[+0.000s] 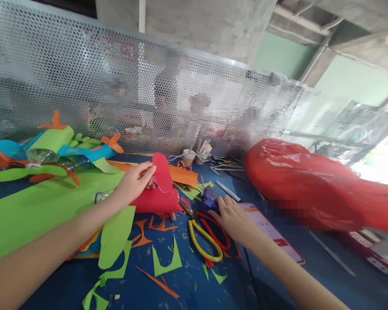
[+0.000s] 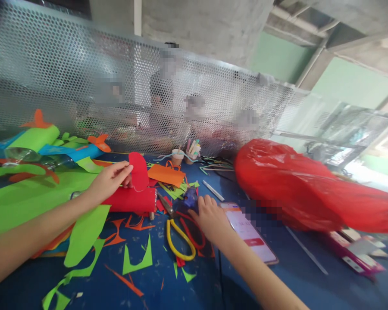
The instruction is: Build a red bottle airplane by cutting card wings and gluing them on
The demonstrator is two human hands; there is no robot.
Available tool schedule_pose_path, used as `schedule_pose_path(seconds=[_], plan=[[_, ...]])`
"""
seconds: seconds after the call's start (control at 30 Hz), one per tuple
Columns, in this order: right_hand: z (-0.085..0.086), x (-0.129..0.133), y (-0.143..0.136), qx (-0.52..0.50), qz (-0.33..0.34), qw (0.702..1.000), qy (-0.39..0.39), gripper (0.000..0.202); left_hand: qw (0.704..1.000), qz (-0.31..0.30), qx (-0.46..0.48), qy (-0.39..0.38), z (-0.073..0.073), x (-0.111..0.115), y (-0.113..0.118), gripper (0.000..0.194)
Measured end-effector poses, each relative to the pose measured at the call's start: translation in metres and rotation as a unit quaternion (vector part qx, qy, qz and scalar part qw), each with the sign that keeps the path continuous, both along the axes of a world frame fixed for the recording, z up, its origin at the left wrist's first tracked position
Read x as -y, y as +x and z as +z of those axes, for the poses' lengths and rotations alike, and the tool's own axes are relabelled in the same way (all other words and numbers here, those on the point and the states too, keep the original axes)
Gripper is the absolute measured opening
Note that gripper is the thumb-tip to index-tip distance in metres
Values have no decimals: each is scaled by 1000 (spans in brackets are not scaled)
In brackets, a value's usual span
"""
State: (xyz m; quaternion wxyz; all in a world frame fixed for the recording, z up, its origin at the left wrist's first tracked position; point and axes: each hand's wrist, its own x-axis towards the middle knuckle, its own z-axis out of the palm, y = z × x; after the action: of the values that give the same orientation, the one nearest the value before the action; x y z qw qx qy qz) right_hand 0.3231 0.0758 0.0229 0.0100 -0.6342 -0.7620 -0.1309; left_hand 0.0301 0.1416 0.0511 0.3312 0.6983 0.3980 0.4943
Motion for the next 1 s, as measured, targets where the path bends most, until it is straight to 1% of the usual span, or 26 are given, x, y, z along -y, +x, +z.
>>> schedule_pose_path(seconds=[0.07,0.1,0.17,0.2,0.27,0.33,0.4,0.47,0.5,0.57,0.63,0.77,0.83,0.9,1.0], plan=[[4,0,-1,-1,10,1000,-19,31,1000,-1,-1,0,0,-1,0,25],[8,-1,-2,-1,12,1000,-27,34,1000,-2,-3,2,0,-1,0,25],[23,-3,-7,-14,16,999,-31,37,1000,-2,-9,6,0,-1,0,25],[32,-4,-12,-37,13,999,-19,39,1000,-2,-13,8,0,-1,0,24],[51,-8,-26,-131,48,990,-1,34,1000,3,-23,13,1,0,1,24],[66,-15,-46,-260,96,961,-12,31,999,8,-36,19,3,2,2,24],[74,-24,-67,-373,140,916,-40,29,998,11,-50,28,4,4,2,26],[75,-35,-84,-438,171,881,-59,29,998,10,-60,34,4,5,3,26],[74,-40,-91,-459,181,868,-65,27,997,10,-64,36,4,5,3,26],[71,-49,-100,-476,201,853,-70,18,997,10,-69,37,3,5,3,26],[70,-55,-102,-476,216,849,-76,10,997,11,-71,35,3,4,3,25],[75,-62,-94,-483,227,841,-85,7,998,0,-63,25,3,4,2,26],[77,-64,-86,-493,224,836,-85,10,998,-17,-54,14,2,4,2,26],[77,-64,-80,-495,216,836,-91,14,999,-31,-44,2,2,4,1,20],[69,-59,-77,-489,200,844,-95,17,999,-35,-39,-11,0,3,0,11]])
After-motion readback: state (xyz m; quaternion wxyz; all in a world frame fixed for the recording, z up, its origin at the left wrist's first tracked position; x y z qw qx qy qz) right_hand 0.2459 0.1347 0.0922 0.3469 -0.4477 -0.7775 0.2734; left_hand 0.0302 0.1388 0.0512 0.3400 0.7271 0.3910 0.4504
